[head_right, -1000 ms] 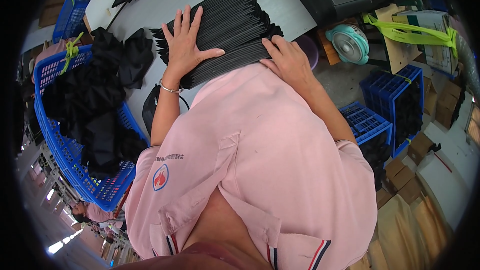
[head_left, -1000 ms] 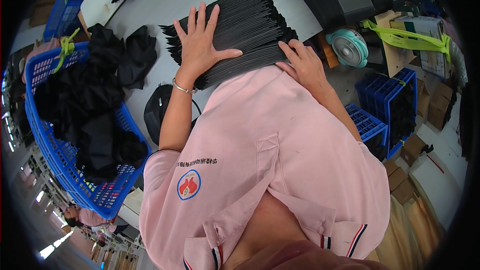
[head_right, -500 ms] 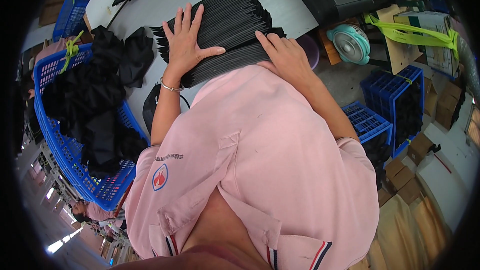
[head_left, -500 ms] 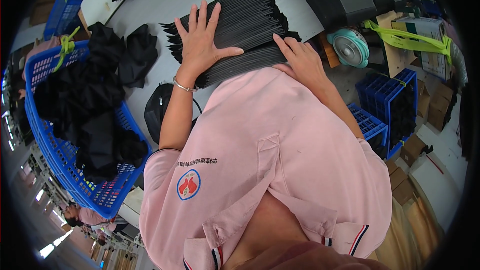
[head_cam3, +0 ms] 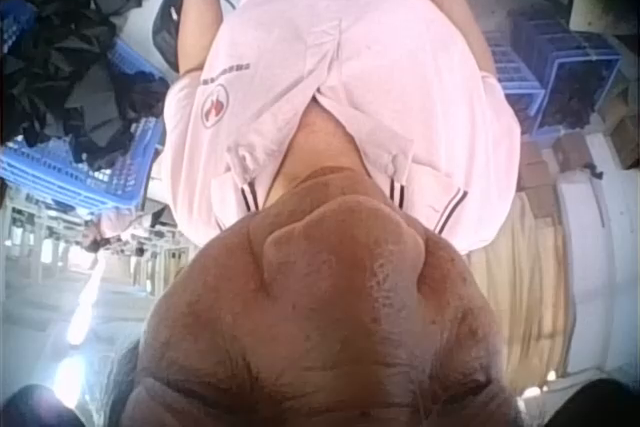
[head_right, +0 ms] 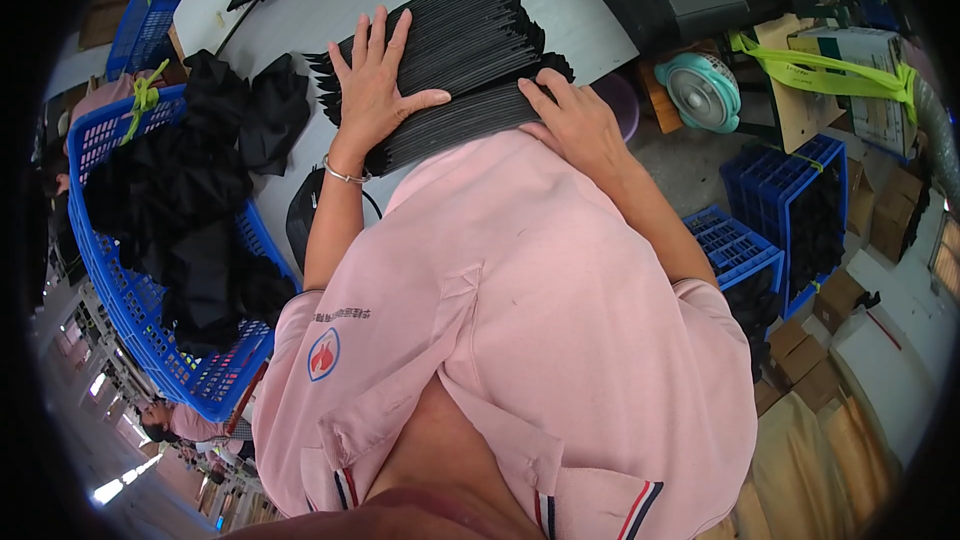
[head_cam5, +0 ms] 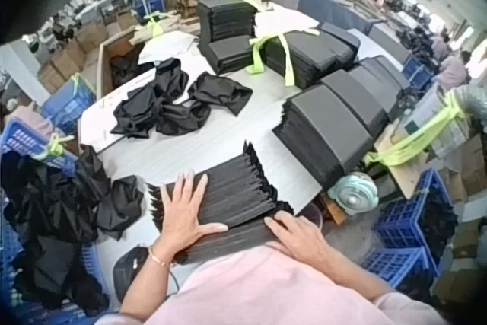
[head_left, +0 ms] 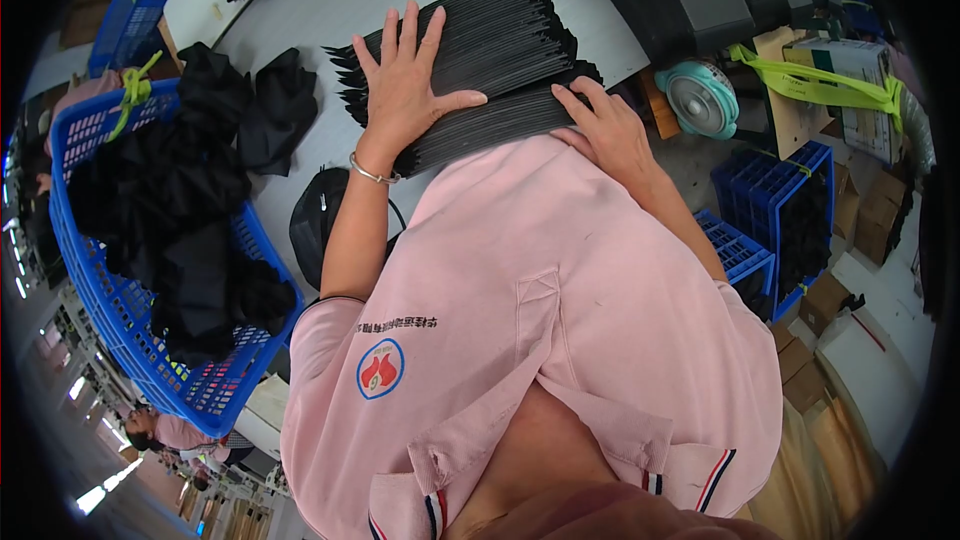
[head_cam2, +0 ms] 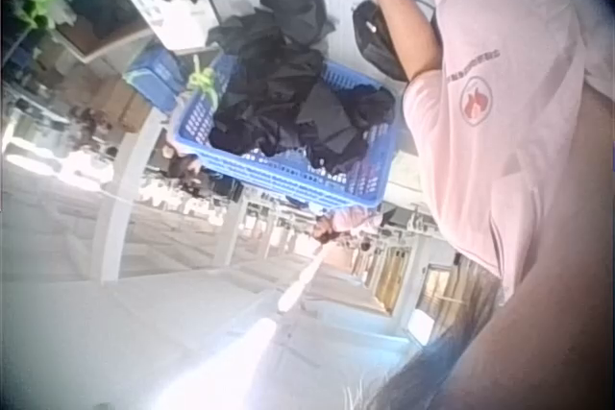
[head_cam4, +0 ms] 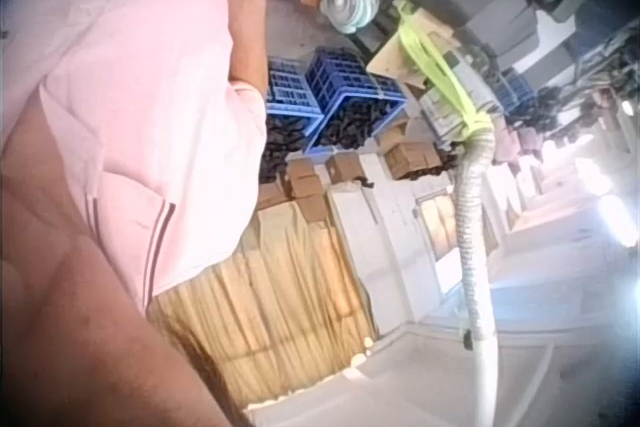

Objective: Organizing and stacking black accordion-style industrial parts on a table.

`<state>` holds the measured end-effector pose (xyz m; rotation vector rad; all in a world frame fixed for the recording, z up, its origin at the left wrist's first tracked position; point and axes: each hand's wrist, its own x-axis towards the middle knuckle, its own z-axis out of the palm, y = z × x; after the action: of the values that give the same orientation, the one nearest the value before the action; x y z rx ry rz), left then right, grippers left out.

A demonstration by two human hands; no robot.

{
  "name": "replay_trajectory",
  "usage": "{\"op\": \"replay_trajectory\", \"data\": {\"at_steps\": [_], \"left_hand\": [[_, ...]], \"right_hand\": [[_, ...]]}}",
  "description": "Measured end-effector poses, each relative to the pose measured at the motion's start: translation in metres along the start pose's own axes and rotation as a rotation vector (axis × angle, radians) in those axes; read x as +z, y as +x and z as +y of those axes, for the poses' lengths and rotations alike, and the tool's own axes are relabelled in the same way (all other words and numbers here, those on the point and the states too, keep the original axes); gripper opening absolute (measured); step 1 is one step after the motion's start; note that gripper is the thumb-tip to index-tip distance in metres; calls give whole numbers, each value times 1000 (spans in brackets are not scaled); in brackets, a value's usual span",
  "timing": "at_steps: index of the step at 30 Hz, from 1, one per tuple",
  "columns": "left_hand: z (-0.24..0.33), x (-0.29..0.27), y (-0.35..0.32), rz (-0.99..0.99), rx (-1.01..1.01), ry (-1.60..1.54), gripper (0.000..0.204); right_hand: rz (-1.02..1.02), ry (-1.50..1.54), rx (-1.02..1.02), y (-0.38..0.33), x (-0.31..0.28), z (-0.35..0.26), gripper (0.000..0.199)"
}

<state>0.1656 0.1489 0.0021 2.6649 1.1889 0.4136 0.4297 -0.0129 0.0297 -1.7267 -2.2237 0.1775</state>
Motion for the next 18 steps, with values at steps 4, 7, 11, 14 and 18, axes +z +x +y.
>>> {"op": "replay_trajectory", "data": {"at_steps": [4, 7, 11, 14, 18], "left_hand": [[3, -2, 0, 4, -9, -13, 121], [3, -1, 0, 10, -9, -7, 120], [2, -1, -1, 8, -11, -2, 119], [3, -1, 0, 2, -15, -4, 118], [2, 0, -1, 2, -17, 8, 118]], "right_hand": [[34, 55, -24, 4, -6, -1, 56], [14, 30, -66, 4, -5, 2, 55], [27, 8, -90, 2, 0, 4, 56], [38, -21, -75, -1, 2, 1, 56], [36, -35, -79, -2, 3, 1, 56]]}}
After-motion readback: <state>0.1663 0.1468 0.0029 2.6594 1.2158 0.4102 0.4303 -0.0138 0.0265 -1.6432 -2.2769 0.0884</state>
